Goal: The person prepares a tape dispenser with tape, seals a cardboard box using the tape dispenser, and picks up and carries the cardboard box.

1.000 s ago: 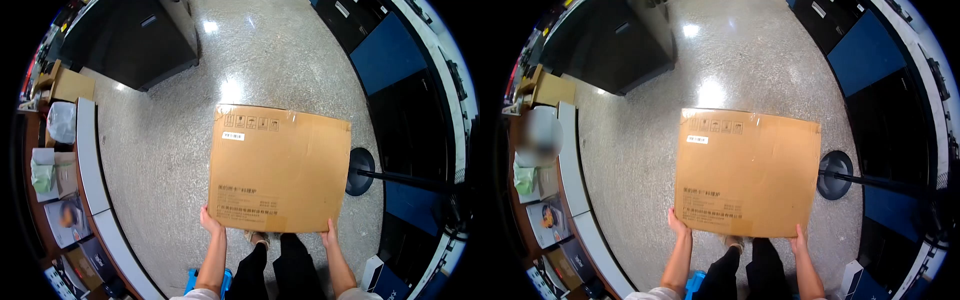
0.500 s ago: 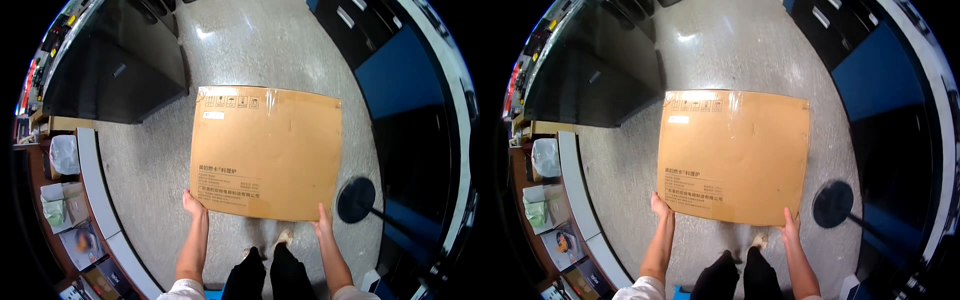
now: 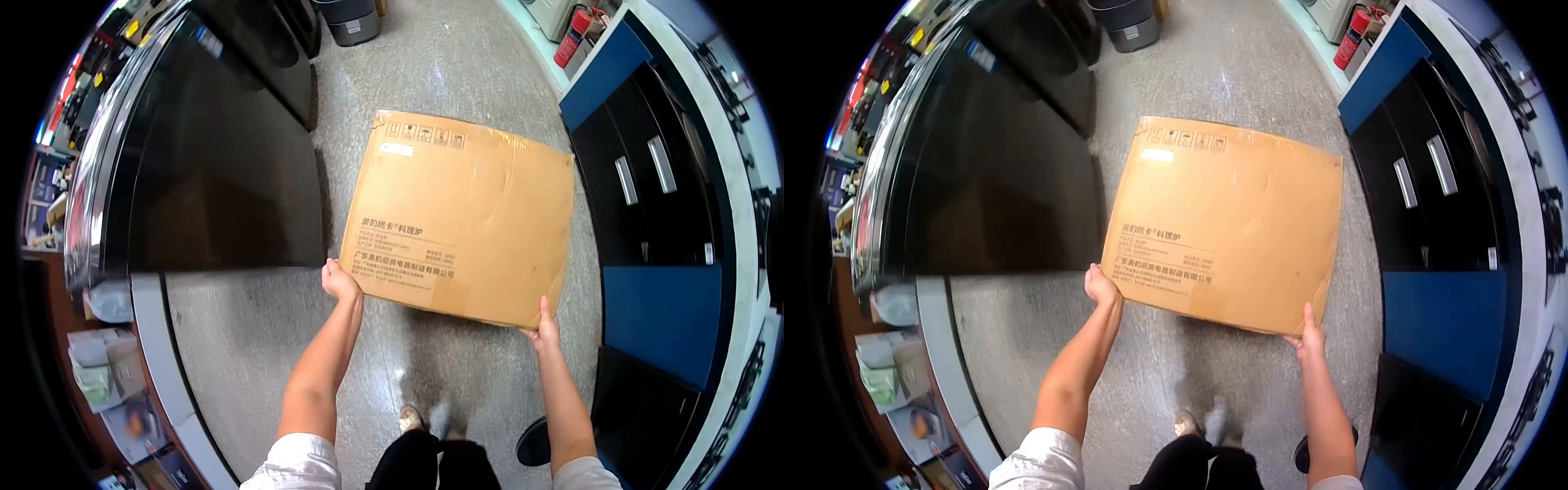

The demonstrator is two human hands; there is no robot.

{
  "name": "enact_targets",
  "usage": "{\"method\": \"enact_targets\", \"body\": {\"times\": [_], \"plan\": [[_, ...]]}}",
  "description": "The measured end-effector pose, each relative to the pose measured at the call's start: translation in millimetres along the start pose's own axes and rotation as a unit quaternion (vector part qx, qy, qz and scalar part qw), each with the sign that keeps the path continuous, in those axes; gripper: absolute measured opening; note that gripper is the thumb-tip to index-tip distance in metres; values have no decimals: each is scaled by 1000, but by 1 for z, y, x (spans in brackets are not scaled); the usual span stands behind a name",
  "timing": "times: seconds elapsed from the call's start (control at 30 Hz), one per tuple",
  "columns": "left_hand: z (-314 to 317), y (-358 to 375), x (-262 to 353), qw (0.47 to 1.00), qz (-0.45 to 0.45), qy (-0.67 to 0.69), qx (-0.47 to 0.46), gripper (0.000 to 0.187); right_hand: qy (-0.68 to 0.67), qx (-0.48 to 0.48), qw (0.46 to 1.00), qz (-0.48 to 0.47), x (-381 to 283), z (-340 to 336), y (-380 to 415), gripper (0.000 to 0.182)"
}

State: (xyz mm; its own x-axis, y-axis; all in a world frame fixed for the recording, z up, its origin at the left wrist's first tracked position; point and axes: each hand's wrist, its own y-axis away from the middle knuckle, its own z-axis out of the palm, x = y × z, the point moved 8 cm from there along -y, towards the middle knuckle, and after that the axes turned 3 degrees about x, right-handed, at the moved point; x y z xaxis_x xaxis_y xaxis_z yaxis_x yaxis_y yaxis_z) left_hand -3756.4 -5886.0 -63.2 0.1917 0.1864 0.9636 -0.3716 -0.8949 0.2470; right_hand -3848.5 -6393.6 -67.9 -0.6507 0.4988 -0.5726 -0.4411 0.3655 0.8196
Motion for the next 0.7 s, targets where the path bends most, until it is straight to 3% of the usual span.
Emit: {"method": "enact_targets", "body": {"times": [0.13, 0.23, 0.27, 0.37, 0.47, 0.57, 0.6, 0.7], "plan": [[135, -35, 14, 999, -17, 33, 22, 27, 28, -22, 999, -8, -122, 85, -85, 64], [224, -52, 35, 999, 8, -24, 45, 24, 51, -32, 998, -11, -212, 143, -154, 63], [256, -54, 36, 996, -35, 65, 59, 22, 57, -43, 997, -12, -246, 167, -173, 62], [344, -73, 51, 992, -37, 9, 117, 24, 97, -51, 994, -6, -328, 231, -229, 61], [446, -123, 42, 994, -10, 0, 107, 26, 127, -44, 991, -13, -416, 298, -283, 60], [560, -146, 93, 990, -6, -34, 138, 29, 129, -76, 989, -18, -494, 377, -343, 57], [603, -168, 89, 993, 5, 62, 101, 31, 117, -92, 989, -28, -524, 401, -364, 56], [720, -205, 117, 990, -13, -69, 123, 32, 106, -73, 991, -30, -602, 464, -433, 57]]}}
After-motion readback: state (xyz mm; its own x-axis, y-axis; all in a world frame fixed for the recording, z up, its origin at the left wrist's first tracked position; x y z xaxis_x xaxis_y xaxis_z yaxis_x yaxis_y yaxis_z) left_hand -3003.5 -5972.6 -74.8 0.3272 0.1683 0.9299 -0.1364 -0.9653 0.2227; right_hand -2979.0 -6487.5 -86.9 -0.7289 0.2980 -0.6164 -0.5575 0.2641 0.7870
